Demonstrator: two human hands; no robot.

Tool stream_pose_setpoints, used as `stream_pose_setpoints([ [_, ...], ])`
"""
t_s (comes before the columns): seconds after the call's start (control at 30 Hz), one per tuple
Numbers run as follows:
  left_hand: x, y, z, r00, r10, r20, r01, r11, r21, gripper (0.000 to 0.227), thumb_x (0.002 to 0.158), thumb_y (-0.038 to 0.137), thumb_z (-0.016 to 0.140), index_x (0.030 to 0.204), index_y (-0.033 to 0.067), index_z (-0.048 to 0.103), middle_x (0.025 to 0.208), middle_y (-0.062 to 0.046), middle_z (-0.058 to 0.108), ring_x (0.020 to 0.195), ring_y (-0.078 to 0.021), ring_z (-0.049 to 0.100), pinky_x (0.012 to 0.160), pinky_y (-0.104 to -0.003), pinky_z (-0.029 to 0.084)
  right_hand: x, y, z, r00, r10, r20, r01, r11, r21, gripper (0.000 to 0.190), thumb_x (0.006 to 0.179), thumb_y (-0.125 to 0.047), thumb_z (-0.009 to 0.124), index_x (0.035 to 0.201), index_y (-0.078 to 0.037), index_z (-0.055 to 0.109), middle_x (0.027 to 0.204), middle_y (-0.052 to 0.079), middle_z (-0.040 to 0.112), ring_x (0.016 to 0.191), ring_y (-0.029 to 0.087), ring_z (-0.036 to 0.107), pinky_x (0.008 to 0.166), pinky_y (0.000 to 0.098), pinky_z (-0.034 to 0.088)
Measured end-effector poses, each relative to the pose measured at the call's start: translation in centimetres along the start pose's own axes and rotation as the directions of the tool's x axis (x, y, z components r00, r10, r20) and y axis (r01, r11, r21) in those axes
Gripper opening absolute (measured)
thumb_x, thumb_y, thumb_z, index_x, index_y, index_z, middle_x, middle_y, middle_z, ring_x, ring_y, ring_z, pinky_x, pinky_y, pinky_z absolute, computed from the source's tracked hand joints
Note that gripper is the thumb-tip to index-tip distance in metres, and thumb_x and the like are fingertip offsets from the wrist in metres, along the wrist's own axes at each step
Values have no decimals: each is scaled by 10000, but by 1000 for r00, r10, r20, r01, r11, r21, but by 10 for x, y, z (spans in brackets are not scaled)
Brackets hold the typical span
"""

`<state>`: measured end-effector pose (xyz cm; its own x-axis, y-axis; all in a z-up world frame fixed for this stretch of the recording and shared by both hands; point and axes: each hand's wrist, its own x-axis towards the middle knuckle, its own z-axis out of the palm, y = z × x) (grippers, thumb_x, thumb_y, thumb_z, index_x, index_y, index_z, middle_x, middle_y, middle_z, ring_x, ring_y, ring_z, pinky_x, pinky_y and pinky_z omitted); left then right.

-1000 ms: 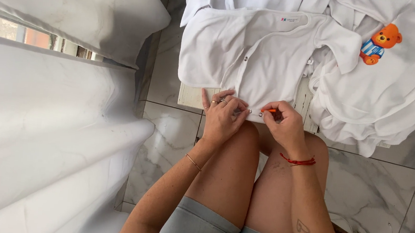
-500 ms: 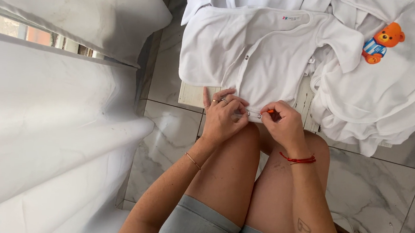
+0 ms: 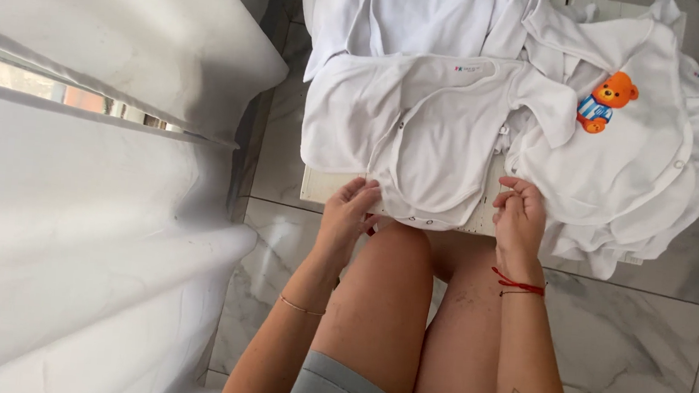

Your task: The person is picking up baby onesies from a pile, unfolding them to inspect, and then stacking them neatly on a small table.

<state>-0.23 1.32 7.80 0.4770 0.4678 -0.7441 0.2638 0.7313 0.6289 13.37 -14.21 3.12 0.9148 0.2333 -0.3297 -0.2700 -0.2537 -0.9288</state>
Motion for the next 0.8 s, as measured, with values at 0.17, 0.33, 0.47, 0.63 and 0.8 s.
stream_pose_setpoints([
  [0.17, 87, -58, 4, 1000, 10, -18, -6, 983, 183, 618, 678, 374, 713, 1119, 21, 461, 1014, -70, 528, 887, -158, 507, 662, -307, 440, 22, 20, 10, 998, -62, -1, 49, 793, -607, 383, 877, -338, 491, 1070, -7, 491, 963, 212, 533, 882, 314, 551, 739, 409, 442],
  [0.33, 84, -47, 24, 991, 130, -28, -118, 956, 268, 347, 673, 339, 735, 817, 45, 620, 699, -28, 519, 689, -140, 480, 569, -249, 400, 23, 8, 18, 985, -113, 133, 174, 684, -708, 329, 808, -284, 597, 627, -42, 468, 582, 58, 399, 618, 177, 452, 511, 266, 400],
  [0.47, 43, 19, 42, 985, 119, 124, -129, 989, 70, 338, 661, 276, 698, 873, 45, 572, 797, -47, 536, 792, -142, 472, 730, -322, 396, 21, -64, 16, 971, 173, 167, -166, 985, -53, 375, 750, -200, 596, 1044, 26, 536, 893, 125, 553, 765, 190, 523, 654, 316, 461],
  [0.63, 28, 111, 71, 895, 358, 267, -320, 931, -176, 327, 663, 168, 679, 856, 42, 448, 816, -59, 523, 761, -176, 505, 655, -299, 411, 74, -122, 27, 993, -94, 77, 64, 944, 323, 243, 695, -136, 575, 936, -116, 566, 829, -1, 578, 746, 77, 560, 690, 213, 468],
  [0.8, 15, 183, 92, 687, 702, 189, -693, 711, -120, 238, 584, 162, 629, 590, 96, 399, 736, -3, 331, 521, -95, 343, 432, -229, 267, 76, -213, 51, 917, -396, 52, 307, 783, 541, 190, 700, -87, 466, 880, -126, 511, 762, -19, 512, 709, 102, 485, 632, 237, 430],
])
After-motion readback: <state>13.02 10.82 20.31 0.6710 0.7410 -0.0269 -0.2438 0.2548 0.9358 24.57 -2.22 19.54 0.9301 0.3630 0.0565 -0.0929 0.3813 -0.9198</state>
